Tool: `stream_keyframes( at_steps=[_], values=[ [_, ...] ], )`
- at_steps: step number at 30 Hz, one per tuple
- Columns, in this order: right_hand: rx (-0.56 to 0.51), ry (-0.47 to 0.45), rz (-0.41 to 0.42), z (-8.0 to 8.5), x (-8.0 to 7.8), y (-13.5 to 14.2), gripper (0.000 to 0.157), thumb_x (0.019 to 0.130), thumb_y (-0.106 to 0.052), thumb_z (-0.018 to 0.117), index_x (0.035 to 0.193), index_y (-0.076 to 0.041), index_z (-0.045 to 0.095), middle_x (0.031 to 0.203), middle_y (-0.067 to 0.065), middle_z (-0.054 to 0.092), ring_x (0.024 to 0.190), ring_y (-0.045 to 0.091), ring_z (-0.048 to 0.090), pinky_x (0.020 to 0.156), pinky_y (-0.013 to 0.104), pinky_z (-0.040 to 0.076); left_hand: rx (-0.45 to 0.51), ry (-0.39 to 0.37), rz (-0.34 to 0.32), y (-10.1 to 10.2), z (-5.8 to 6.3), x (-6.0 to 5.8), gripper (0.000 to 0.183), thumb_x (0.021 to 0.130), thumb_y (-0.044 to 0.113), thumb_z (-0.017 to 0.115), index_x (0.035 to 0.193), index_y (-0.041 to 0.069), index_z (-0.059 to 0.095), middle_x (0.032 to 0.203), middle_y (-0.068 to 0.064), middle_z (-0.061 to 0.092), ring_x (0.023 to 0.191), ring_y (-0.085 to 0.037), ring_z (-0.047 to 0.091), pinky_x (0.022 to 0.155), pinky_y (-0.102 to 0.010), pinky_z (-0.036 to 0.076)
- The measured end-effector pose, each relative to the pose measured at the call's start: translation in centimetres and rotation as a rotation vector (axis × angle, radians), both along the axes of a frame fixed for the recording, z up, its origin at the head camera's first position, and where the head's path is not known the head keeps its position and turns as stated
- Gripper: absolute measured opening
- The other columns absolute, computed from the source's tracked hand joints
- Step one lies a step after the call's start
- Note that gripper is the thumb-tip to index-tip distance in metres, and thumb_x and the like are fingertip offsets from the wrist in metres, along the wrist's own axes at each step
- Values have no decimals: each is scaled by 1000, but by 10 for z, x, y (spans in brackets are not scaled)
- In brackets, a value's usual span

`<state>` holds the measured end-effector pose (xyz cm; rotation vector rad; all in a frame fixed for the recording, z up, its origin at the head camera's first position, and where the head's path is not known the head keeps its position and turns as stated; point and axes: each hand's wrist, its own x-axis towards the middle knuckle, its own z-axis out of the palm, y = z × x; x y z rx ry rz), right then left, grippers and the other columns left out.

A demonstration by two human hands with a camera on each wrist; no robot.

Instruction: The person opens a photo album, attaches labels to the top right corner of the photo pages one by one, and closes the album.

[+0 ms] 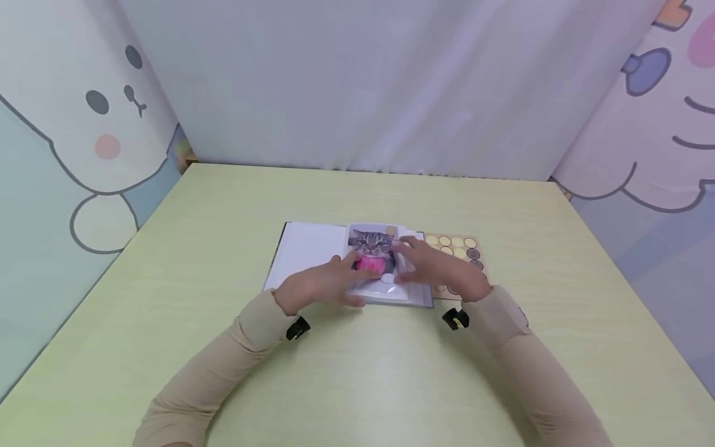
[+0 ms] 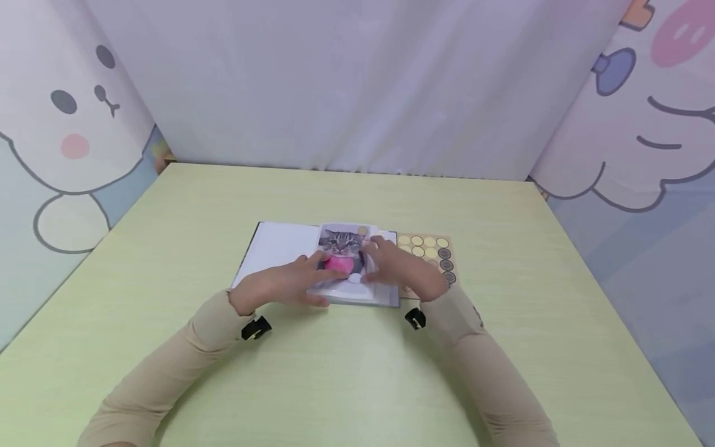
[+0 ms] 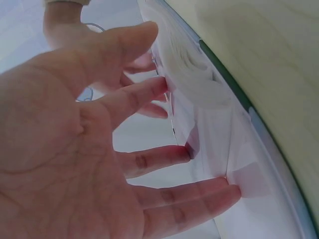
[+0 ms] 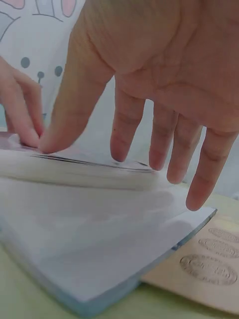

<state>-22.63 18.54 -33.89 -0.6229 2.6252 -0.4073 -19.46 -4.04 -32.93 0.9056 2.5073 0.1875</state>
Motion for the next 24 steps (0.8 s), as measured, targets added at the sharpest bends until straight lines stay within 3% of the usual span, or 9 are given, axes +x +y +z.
stream_keyframes(
  at_steps=[5, 16, 24],
  values=[
    [9, -64, 17, -6, 9, 4, 86, 84, -42, 65, 150, -15, 16, 157, 10, -1, 140, 38, 19, 106, 54, 30, -8, 25, -13, 1, -2, -1, 63, 89, 40, 60, 145, 34, 31, 152, -21, 13, 126, -47, 34, 86, -55, 47],
    [-32, -46, 36, -13, 10, 7, 94, 79, -49, 67, 150, -13, 16, 157, 11, -3, 140, 39, 18, 107, 52, 28, -2, 70, -4, 6, -4, 2, 59, 90, 37, 59, 144, 30, 35, 150, -22, 21, 122, -47, 42, 88, -54, 47],
    [-21, 1, -11, -13, 11, -2, 91, 80, -47, 67, 148, -9, 20, 156, 14, 2, 139, 40, 19, 107, 54, 27, 48, 148, -20, 8, -5, 2, 54, 88, 37, 63, 138, 26, 46, 138, -19, 42, 94, -29, 62, 85, -40, 51]
  ],
)
